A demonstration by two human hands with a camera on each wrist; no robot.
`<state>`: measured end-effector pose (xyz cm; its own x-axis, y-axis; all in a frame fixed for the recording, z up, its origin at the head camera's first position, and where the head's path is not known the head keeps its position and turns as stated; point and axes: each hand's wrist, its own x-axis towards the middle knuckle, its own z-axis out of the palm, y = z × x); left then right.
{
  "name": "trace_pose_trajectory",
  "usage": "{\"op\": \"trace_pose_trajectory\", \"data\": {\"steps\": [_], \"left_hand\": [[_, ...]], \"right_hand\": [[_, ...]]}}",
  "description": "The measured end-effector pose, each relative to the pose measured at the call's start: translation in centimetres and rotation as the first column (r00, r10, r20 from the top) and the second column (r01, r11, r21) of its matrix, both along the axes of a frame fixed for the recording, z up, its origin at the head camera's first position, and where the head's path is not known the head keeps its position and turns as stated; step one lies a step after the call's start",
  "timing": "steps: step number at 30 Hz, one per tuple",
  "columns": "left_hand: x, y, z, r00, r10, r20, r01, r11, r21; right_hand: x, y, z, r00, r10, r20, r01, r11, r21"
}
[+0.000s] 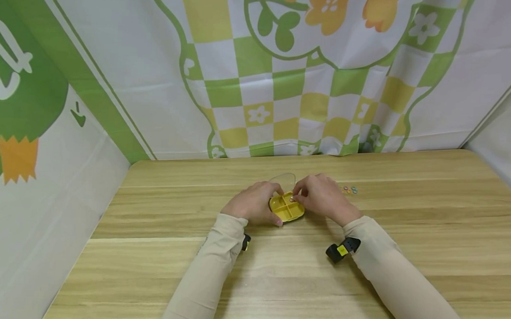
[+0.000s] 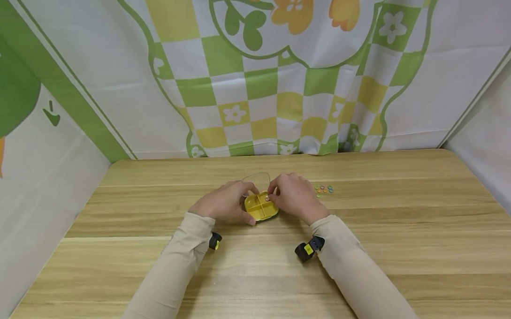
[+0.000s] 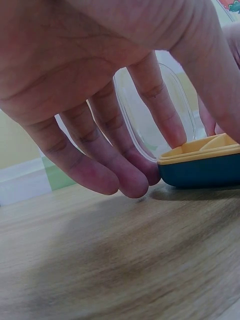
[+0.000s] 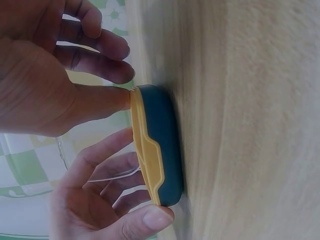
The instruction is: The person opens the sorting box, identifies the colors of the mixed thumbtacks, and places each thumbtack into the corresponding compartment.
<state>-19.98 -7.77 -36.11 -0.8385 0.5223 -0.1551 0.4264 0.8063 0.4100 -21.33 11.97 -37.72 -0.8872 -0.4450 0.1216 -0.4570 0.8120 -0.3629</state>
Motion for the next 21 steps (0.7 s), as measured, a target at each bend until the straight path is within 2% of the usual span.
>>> {"op": "trace_pose_trajectory", "data": {"steps": [21], "left_hand": [[-0.07,-0.03,-0.01,1.000,0.000,-0.006,0.001,1.000,0.018]], "right_hand": [[-0.15,0.76,0.30,0.998,0.052,-0.029,-0.052,0.999,0.007]]}}
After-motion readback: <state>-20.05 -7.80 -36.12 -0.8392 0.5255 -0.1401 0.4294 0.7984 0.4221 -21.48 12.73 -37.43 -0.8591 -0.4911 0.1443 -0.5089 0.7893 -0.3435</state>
